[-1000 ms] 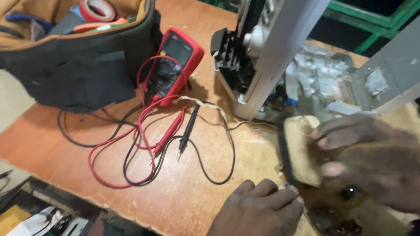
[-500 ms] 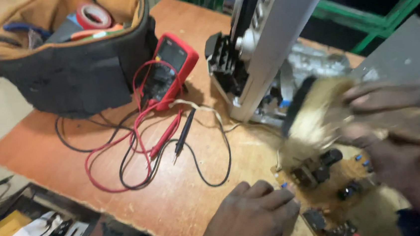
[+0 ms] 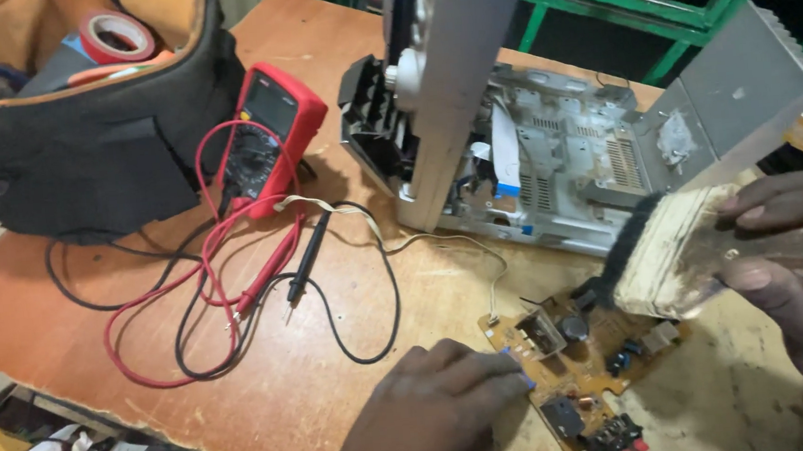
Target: The person disassembles an electronic device, removes a circuit board, applies liquid from a bottle of thinner to it, and brushes both the board and the internal chassis of the device.
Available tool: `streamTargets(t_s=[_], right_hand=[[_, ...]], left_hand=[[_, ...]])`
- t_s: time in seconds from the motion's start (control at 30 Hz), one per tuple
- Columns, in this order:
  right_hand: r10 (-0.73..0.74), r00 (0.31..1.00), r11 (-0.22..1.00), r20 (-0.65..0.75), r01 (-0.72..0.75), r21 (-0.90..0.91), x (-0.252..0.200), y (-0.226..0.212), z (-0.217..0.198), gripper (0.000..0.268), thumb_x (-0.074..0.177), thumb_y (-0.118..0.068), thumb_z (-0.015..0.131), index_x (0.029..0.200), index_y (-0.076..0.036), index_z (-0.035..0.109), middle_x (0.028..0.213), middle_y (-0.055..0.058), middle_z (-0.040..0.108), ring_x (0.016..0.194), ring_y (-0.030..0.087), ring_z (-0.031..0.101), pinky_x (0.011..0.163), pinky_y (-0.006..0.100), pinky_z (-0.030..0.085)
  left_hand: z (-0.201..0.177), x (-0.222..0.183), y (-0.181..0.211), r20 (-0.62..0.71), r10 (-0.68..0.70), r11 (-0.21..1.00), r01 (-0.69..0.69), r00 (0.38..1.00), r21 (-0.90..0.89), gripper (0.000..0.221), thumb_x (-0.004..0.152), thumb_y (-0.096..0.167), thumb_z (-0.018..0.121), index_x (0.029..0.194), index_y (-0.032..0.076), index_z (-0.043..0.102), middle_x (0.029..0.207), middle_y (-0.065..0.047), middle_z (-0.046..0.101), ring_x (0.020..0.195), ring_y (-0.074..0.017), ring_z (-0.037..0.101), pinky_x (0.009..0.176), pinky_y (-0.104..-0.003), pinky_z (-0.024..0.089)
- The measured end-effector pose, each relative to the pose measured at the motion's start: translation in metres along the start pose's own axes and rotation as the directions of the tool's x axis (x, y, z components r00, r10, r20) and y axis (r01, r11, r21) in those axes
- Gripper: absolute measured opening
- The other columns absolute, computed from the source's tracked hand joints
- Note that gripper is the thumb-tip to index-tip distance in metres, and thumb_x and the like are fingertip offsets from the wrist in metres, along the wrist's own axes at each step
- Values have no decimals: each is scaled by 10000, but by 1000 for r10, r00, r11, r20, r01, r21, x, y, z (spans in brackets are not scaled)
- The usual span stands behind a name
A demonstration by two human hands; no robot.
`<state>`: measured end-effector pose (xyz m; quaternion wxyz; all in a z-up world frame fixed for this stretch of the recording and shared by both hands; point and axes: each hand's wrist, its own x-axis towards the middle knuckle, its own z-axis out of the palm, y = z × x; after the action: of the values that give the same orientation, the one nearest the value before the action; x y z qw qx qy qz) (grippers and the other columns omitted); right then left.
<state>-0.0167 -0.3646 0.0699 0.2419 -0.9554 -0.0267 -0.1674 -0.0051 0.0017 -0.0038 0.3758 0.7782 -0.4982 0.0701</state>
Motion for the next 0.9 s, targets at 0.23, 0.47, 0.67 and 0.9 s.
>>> streamTargets(t_s=[0.23,0.47,0.67,0.9], right_hand=[[-228,971,974,-75,227,-14,3,-50,-20,458,864,-273,635,1235,-19,546,1339,183,572,1301,351,594,1144,488,562],[-199,976,975,-83,206,80,-1,-76,-20,391,882,-248,609,1184,-16,521,1313,182,606,1274,333,635,1075,448,592],[-238,959,958,-155,258,128,-6,-95,-23,302,896,-173,624,1125,4,538,1177,217,701,1172,361,728,968,474,644],[-254,958,956,-136,271,117,-9,-97,-33,289,900,-166,621,1144,-30,547,1199,159,681,1235,334,706,1051,460,644]], left_hand=[[-23,32,7,-22,-71,997,71,997,-10,571,772,80,655,1329,37,542,1309,-157,594,1158,-372,537,947,-485,470],[-20,57,-30,95,34,982,-51,995,180,459,874,259,715,1306,130,633,1301,-48,640,1191,-312,553,871,-476,450],[-28,69,-36,199,276,920,-319,940,229,315,993,332,607,1164,68,590,1065,-142,597,981,-332,538,824,-476,445],[-28,72,-19,139,364,922,-377,921,85,382,1076,379,385,1092,19,514,1016,-165,507,934,-333,460,816,-478,412]])
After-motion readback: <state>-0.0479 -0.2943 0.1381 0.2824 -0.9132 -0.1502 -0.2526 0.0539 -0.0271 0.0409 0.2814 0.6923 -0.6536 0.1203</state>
